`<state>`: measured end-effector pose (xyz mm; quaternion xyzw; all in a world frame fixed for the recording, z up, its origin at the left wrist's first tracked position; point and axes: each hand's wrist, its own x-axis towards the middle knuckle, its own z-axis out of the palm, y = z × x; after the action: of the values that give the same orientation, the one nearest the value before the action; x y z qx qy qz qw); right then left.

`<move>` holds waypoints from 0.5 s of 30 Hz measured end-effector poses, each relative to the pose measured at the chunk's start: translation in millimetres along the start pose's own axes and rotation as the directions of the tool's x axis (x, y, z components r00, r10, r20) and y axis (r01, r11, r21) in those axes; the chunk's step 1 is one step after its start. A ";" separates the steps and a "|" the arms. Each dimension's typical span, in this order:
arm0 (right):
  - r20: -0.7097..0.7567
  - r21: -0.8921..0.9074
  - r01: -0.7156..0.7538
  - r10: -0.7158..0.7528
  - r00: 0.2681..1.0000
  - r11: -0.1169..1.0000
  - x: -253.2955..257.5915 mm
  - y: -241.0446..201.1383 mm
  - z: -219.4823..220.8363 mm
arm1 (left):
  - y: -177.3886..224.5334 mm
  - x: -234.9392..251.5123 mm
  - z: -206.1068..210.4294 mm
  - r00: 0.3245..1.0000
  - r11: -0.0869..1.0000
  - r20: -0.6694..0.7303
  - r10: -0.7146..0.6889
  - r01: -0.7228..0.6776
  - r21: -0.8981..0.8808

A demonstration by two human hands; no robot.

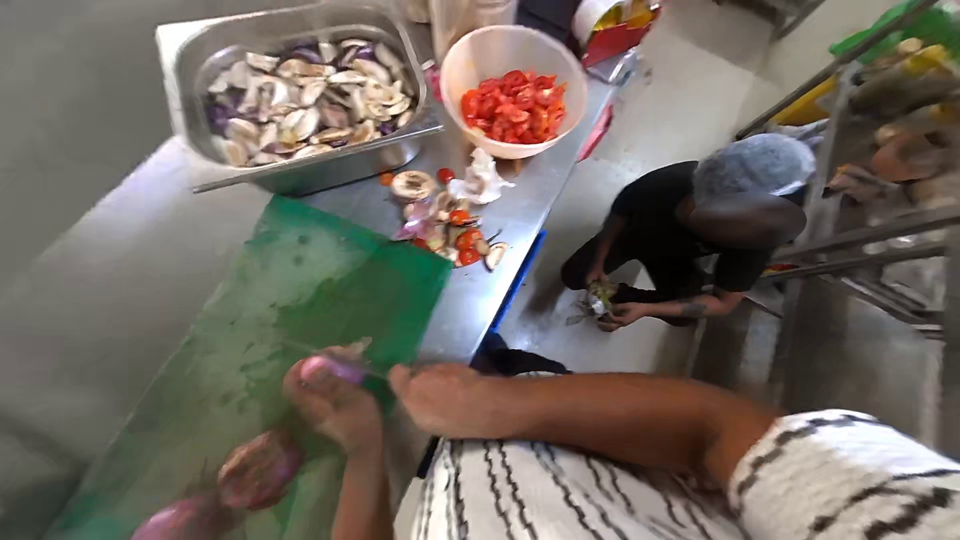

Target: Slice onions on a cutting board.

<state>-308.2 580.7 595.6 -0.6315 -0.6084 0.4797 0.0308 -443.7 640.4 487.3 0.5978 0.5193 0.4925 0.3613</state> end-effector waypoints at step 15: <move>-0.097 0.177 0.056 -0.039 0.995 0.983 37.1 -11.4 -0.3 | 8.9 5.1 -1.0 0.993 0.994 -0.040 -0.107 0.108 0.033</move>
<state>-323.9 613.5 581.8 -0.6332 -0.5755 0.5017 0.1272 -442.4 643.5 497.0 0.5657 0.5662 0.4742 0.3668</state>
